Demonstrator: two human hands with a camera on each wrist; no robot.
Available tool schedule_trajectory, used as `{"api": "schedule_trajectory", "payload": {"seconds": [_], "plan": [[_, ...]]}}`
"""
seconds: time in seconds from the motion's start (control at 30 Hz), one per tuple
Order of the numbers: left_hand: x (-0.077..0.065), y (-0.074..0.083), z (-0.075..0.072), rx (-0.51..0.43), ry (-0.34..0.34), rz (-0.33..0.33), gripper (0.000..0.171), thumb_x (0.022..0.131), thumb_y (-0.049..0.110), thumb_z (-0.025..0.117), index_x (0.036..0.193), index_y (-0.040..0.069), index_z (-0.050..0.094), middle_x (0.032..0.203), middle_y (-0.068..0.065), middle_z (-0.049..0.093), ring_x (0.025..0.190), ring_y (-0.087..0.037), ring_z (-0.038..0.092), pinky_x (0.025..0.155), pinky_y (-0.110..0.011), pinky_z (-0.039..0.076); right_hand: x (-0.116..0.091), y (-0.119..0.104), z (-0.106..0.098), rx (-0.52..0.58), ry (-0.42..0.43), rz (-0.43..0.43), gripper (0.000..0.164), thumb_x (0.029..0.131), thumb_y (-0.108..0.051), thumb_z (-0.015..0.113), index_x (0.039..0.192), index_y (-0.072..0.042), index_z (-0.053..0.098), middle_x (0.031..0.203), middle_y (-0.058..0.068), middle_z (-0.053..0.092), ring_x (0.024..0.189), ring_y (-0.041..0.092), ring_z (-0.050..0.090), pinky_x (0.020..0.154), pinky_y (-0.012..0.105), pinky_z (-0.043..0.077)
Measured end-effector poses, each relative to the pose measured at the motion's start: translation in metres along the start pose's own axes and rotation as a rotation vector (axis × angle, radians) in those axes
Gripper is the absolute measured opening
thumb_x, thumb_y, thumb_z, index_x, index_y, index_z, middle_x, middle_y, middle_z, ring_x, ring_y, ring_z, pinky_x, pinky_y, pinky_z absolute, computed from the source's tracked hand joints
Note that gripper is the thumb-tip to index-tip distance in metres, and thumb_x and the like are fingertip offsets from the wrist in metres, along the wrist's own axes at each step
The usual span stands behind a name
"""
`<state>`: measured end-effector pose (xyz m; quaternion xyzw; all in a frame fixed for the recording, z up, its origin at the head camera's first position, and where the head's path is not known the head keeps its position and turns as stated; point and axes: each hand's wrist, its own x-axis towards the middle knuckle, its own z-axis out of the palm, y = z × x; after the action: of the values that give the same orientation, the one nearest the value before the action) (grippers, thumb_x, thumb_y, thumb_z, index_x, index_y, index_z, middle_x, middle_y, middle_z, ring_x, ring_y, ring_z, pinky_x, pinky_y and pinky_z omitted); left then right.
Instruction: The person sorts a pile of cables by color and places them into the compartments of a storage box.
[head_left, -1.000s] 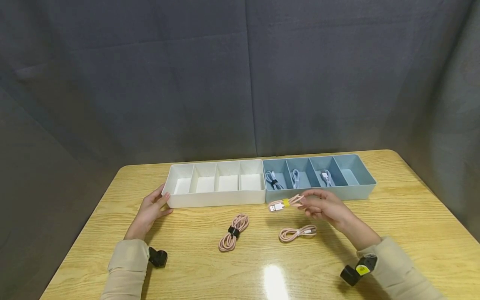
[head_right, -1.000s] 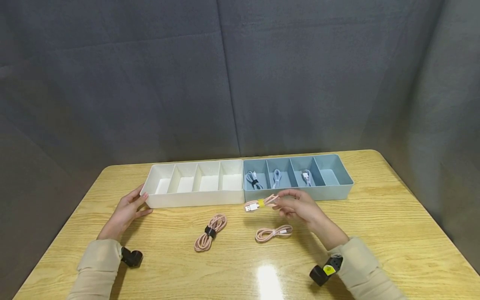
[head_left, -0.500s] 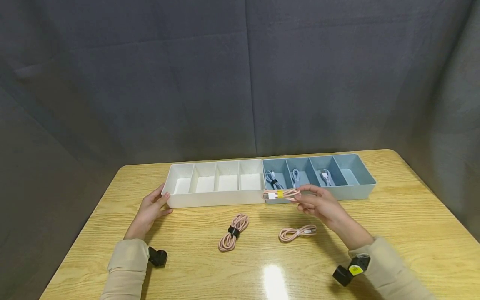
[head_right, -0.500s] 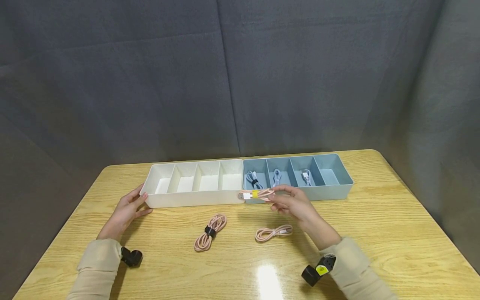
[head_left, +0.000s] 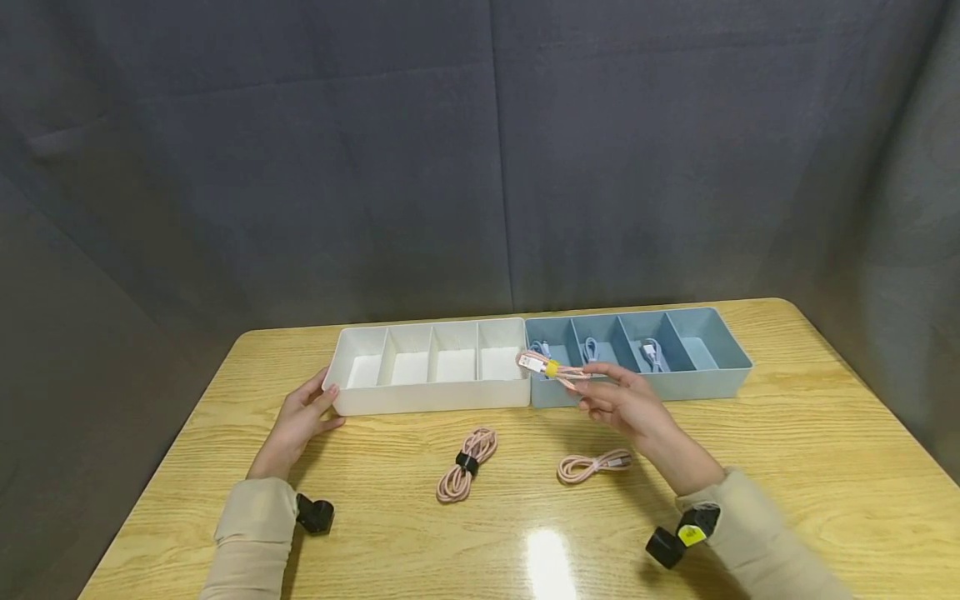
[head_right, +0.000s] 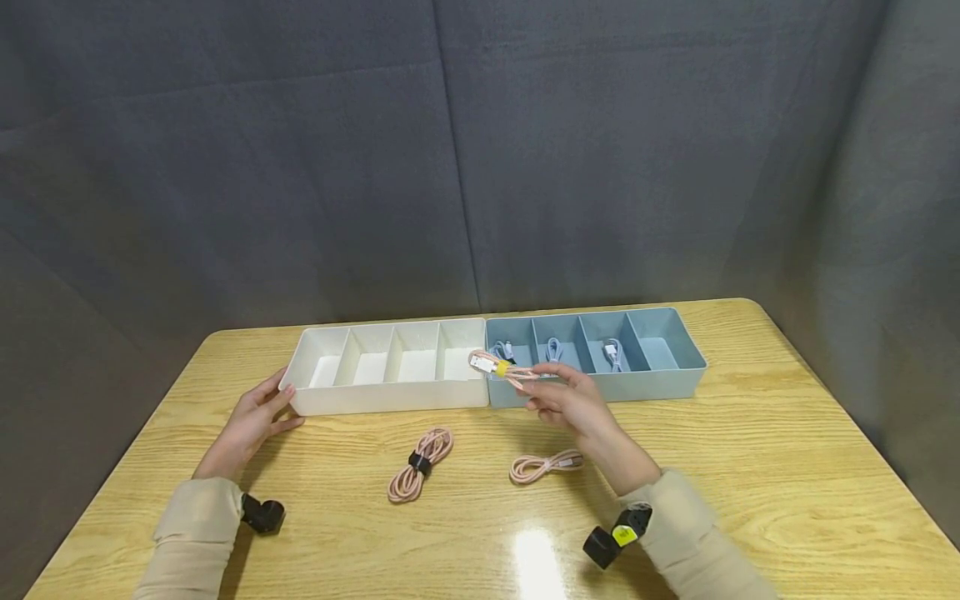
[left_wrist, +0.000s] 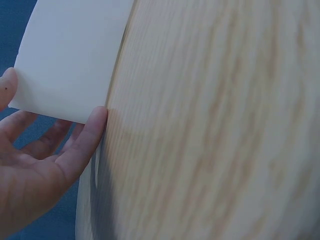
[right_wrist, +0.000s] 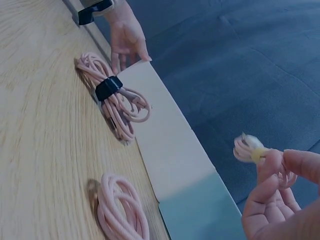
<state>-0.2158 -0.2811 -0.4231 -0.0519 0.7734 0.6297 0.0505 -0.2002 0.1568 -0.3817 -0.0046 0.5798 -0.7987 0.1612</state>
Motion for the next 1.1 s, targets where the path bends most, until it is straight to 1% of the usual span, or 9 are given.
{"api": "schedule_trajectory", "payload": {"seconds": [0.17,0.4,0.67,0.97,1.1], "plan": [[0.0,0.0,0.001,0.011,0.004,-0.006,0.057,0.098,0.023,0.041,0.147,0.01,0.013,0.142,-0.023,0.025,0.118,-0.036,0.038,0.085,-0.034,0.05,0.006,0.002,0.005,0.027,0.033,0.007,0.023,0.088,0.0,0.057,0.109,-0.004,0.048,0.081,0.003,0.068,0.061,0.008,0.06,0.055,0.018,0.049],[0.0,0.0,0.001,0.012,0.005,-0.005,0.057,0.098,0.024,0.041,0.147,0.011,0.014,0.141,-0.023,0.026,0.117,-0.035,0.038,0.085,-0.034,0.05,0.015,0.004,0.017,0.04,0.095,0.02,0.031,0.086,0.001,0.059,0.114,-0.003,0.045,0.076,0.0,0.066,0.059,0.007,0.059,0.052,0.017,0.046],[0.001,0.001,0.001,0.008,0.01,-0.01,0.057,0.098,0.023,0.041,0.147,0.01,0.014,0.141,-0.023,0.025,0.117,-0.035,0.038,0.085,-0.034,0.05,0.025,0.008,0.028,0.085,0.13,0.024,0.029,0.085,0.003,0.059,0.11,-0.004,0.046,0.072,0.0,0.066,0.058,0.007,0.059,0.049,0.016,0.046],[0.0,0.0,0.0,-0.002,0.007,-0.004,0.056,0.098,0.022,0.041,0.147,0.01,0.015,0.141,-0.022,0.026,0.115,-0.035,0.039,0.083,-0.031,0.051,0.038,0.011,0.04,0.096,0.2,0.018,0.031,0.084,0.001,0.062,0.112,-0.005,0.05,0.079,0.002,0.061,0.059,0.007,0.06,0.048,0.015,0.046],[0.001,-0.001,0.0,-0.009,0.005,-0.001,0.056,0.098,0.022,0.041,0.147,0.009,0.015,0.142,-0.022,0.025,0.115,-0.034,0.039,0.083,-0.031,0.051,0.045,0.015,0.045,0.083,0.25,0.003,0.032,0.083,0.001,0.063,0.112,-0.005,0.05,0.077,0.001,0.061,0.057,0.007,0.059,0.047,0.015,0.045]]}}
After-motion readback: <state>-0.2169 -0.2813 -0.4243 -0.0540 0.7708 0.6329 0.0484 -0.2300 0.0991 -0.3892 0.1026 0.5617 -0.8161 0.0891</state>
